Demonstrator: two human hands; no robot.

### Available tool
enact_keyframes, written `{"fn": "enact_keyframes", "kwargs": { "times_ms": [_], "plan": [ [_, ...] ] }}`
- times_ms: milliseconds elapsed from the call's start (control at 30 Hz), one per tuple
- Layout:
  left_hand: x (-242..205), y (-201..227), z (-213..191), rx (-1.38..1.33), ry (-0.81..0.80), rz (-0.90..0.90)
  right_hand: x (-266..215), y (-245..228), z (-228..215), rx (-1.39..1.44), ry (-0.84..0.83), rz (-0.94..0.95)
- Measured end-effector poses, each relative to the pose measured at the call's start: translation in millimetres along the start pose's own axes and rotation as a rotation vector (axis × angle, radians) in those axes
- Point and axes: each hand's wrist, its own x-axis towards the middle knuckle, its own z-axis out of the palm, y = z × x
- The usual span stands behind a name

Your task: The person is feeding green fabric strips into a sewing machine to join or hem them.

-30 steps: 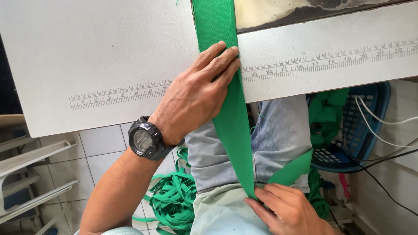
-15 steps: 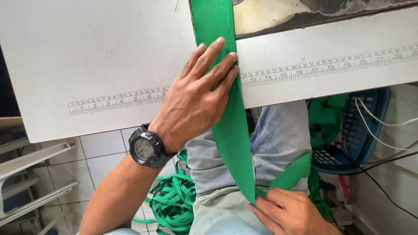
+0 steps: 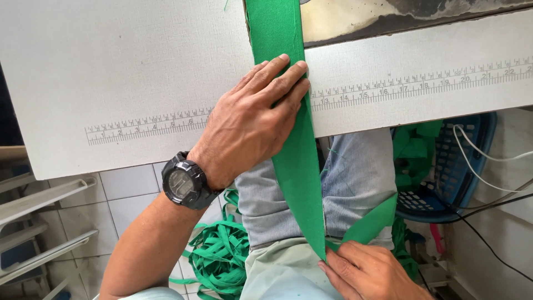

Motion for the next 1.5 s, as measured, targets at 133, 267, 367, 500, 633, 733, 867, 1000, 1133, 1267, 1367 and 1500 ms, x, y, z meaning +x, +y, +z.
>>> {"fn": "enact_keyframes", "kwargs": {
  "times_ms": [133,267,367,500,633,733,867,1000,1133,1267,1367,1500],
  "plan": [
    [0,1,-1,-0.041,0.019,0.006,-21,-1,16,-0.015,0.022,0.094],
    [-2,3,0,-0.048,-0.049,0.009,-44,3,35,-0.068,0.082,0.259],
    [0,1,-2,-0.068,-0.056,-0.001,-51,15,43,-0.127,0.083,0.235],
    [9,-10,0,-0.082,-0.076,0.006,-33,22,33,-0.085,0.038,0.196],
    [19,-30,3,-0.099,-0.084,0.012,0,28,16,0.021,0.007,0.19],
    [27,-43,3,-0.074,-0.07,0.028,25,29,7,0.094,0.046,0.168],
    [37,-62,5,-0.067,-0.072,0.026,50,29,-1,0.113,0.149,0.147],
    [41,-75,11,-0.056,-0.008,0.031,73,31,-9,0.167,0.204,0.117],
    [29,-31,14,0.027,0.043,-0.02,62,30,-16,0.387,-0.089,0.421],
    [12,6,-1,-0.026,-0.103,-0.084,51,13,-24,0.339,-0.153,0.271],
    [4,6,-4,-0.022,-0.084,-0.054,36,-3,-29,0.331,-0.135,0.383],
    [5,-2,-7,0.056,-0.116,0.003,12,1,-4,0.056,0.071,0.218]
  ]
}}
